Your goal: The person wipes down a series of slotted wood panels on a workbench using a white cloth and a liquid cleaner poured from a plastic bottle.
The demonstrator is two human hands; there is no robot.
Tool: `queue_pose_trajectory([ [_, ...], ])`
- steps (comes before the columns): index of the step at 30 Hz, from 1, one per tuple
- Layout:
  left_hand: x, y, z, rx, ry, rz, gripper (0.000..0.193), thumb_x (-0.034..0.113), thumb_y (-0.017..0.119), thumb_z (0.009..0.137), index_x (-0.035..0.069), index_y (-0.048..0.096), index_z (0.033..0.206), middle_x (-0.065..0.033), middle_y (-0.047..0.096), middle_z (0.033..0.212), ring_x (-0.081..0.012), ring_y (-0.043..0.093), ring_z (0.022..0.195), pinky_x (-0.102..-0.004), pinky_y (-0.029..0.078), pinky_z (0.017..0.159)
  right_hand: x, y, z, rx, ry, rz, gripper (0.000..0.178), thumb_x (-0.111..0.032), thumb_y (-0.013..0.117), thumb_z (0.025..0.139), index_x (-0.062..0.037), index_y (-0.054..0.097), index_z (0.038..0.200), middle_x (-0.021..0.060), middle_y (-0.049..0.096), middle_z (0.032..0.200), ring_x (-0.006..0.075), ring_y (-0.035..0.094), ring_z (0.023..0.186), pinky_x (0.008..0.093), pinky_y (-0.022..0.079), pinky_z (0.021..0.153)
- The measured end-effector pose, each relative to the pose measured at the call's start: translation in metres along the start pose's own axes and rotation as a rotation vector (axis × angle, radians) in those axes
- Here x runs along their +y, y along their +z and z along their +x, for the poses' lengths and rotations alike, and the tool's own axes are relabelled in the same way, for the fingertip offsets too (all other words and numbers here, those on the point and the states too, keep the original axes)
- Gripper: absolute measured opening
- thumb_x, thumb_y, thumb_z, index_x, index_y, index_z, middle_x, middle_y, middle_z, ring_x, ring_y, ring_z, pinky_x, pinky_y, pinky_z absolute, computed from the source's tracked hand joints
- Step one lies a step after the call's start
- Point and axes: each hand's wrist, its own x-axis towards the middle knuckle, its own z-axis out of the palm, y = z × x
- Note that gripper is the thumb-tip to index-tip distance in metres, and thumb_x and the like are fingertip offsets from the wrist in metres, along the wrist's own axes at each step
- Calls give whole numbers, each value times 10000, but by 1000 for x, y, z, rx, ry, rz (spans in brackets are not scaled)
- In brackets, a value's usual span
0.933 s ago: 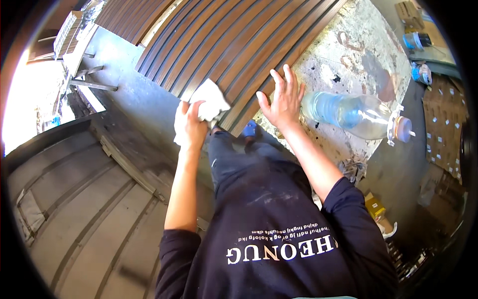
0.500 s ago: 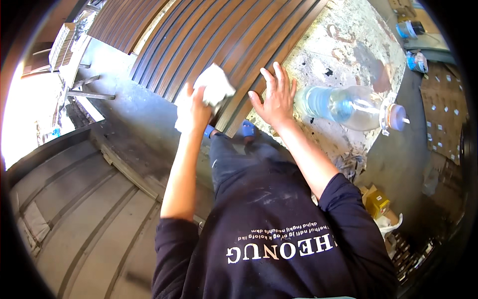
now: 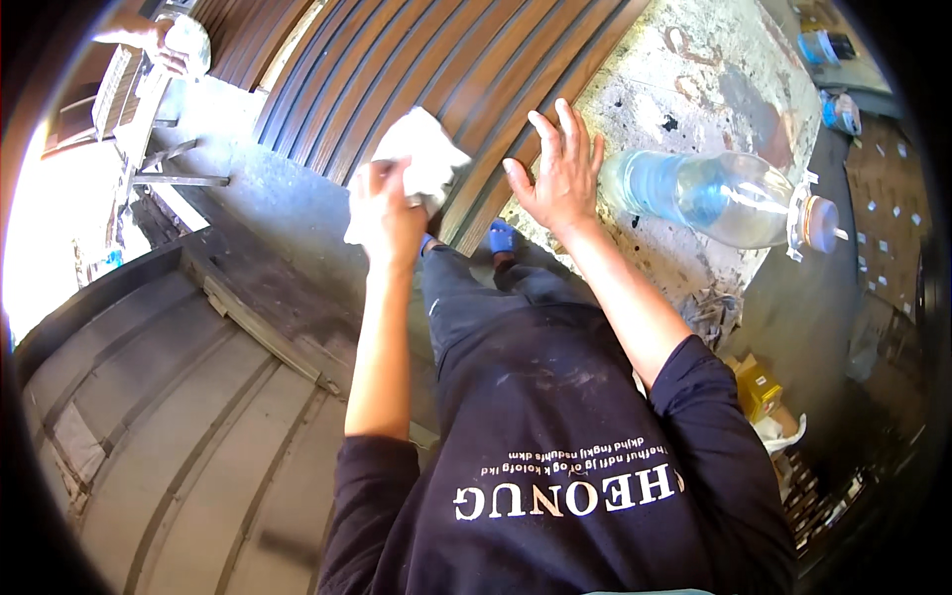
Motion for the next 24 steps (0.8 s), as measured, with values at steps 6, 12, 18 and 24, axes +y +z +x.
queue_pose_trajectory([
  [6,-49,-10,-98,-152,-250,42,356,-27,632,625,76,661,964,-105,553,890,-318,547,882,-391,450,789,5,-1,-2,10,34,14,693,-481,575,823,-162,325,1386,151,202,1491,357,201,1385,632,127,1085],
  [12,-26,-62,-121,173,-509,-146,374,-56,636,664,36,659,1026,-101,566,945,-271,568,922,-354,468,816,5,3,-8,-40,64,14,696,-479,575,835,-171,304,1397,158,213,1484,362,212,1380,636,129,1080],
  [18,16,-14,-52,-11,-121,-162,451,-59,630,604,86,646,1031,-126,542,968,-310,539,903,-381,454,795,3,3,0,27,20,-32,688,-494,568,825,-143,350,1375,171,233,1472,356,225,1376,627,150,1080],
  [24,26,-14,-61,-144,-97,-175,394,-50,610,618,124,655,969,-102,533,855,-309,539,856,-390,447,768,6,6,-3,23,21,-51,698,-491,552,837,-121,334,1387,179,223,1474,377,211,1377,646,140,1074],
])
